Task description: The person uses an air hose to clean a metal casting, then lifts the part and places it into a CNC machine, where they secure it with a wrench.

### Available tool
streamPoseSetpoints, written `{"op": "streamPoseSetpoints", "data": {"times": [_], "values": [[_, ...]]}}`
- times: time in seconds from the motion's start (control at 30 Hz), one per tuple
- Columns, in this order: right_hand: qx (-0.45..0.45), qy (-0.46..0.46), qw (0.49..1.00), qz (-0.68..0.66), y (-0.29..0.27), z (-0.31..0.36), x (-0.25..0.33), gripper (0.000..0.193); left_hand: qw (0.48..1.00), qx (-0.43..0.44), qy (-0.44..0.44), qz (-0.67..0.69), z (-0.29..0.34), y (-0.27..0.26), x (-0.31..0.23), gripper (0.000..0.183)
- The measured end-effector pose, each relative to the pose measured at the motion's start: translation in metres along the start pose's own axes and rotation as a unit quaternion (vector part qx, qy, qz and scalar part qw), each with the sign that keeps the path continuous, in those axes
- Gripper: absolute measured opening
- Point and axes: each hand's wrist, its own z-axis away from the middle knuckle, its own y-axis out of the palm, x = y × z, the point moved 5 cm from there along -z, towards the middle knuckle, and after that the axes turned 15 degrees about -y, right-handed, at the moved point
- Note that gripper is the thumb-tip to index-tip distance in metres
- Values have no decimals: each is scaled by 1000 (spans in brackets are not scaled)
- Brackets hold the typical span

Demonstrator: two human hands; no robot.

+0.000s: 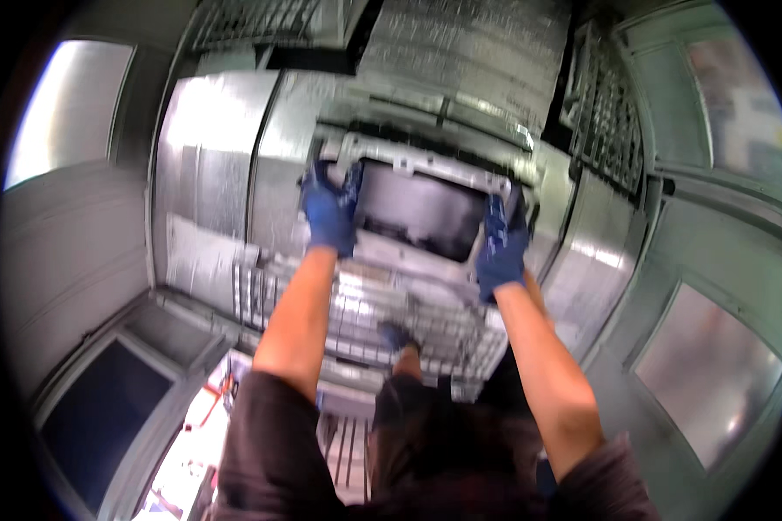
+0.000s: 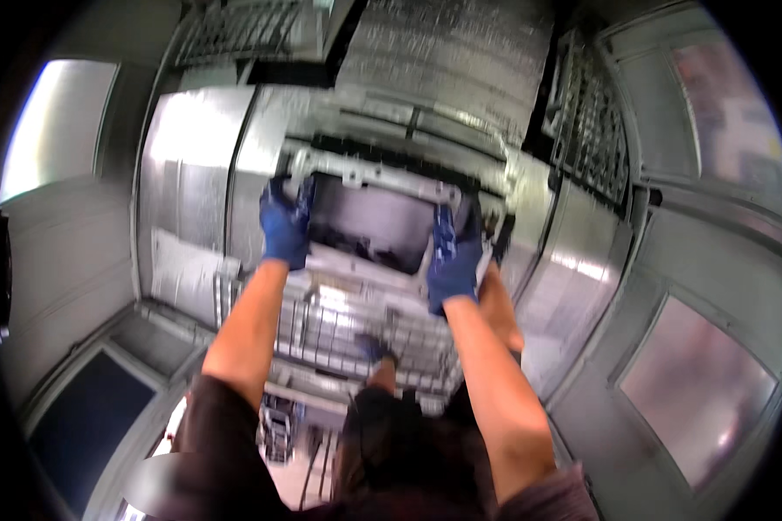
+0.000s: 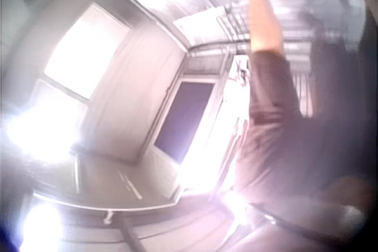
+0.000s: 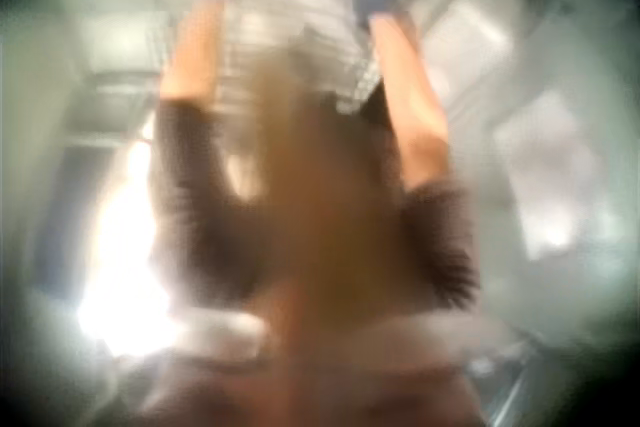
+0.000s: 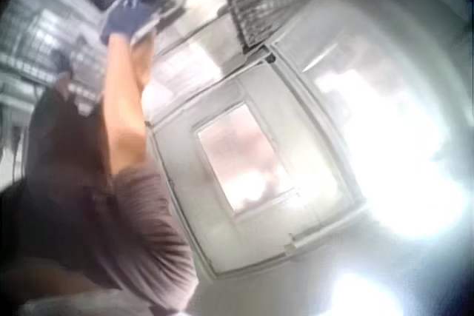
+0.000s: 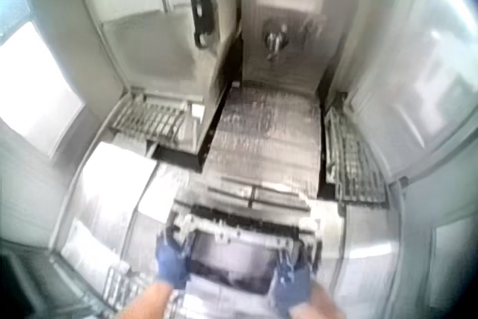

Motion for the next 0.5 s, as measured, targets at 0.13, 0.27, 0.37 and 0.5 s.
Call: {"op": "streamPoseSetpoints", "data": {"times": [0.13, 0.27, 0.37, 0.5], "values": [[-32, 12, 991, -130, 0, 6, -18, 52, 994, -35, 59, 81, -5, 10, 11, 36], [-45, 96, 901, -422, -18, 38, -46, 47, 1000, -3, 4, -8, 2, 8, -3, 47], [-165, 179, 920, -307, -10, 34, -35, 35, 998, 20, -31, -50, -2, 10, -2, 51], [-79, 160, 982, -65, -11, 27, -9, 33, 999, 7, -31, -37, 3, -3, -3, 46]]}}
